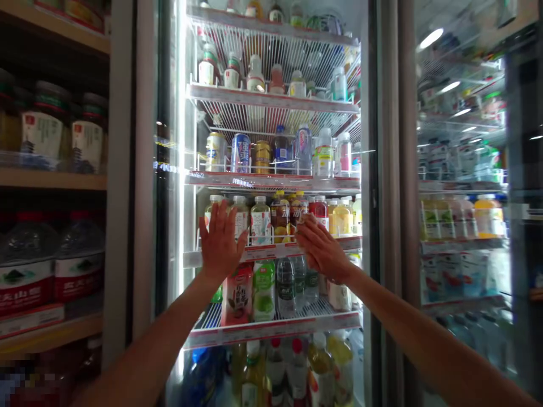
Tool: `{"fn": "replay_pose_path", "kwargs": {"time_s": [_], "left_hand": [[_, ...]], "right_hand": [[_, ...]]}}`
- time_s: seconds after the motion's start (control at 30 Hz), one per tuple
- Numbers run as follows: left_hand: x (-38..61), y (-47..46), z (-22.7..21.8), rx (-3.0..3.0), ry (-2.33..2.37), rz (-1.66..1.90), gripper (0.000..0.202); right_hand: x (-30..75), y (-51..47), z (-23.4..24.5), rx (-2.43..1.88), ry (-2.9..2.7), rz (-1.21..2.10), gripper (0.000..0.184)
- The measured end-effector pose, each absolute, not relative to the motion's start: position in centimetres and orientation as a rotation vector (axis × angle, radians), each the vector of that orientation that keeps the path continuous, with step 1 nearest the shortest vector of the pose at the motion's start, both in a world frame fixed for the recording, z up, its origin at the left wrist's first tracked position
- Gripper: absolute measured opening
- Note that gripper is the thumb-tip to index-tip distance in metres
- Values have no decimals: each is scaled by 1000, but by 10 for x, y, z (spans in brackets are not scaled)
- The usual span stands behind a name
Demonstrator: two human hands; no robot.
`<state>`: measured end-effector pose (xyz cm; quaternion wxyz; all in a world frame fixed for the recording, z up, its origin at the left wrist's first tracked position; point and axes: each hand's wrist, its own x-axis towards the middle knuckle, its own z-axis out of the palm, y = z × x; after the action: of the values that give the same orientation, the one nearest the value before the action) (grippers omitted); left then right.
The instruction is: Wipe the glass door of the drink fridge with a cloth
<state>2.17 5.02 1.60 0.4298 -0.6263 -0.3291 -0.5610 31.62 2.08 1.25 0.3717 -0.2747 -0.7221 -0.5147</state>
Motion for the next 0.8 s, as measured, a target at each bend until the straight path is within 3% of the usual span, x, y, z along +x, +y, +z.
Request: {"fn": "replay_pose_path", "kwargs": {"time_s": [0.2,0.4,0.63,0.8], "left_hand": [[16,63,29,-1584,-885,-1400,57],[15,62,26,-1587,-879,-1398,57],[20,63,26,-1554,-892,-1409,56],[20,63,26,-1552,-889,-1391,57]], "right_hand": [[348,35,52,-891,-1152,-1176,57],[332,28,42,-714,-1842,-1351,56],[355,37,86,-877,-1205,-1227,51],[301,35,71,-714,-1766,-1393,52]]}}
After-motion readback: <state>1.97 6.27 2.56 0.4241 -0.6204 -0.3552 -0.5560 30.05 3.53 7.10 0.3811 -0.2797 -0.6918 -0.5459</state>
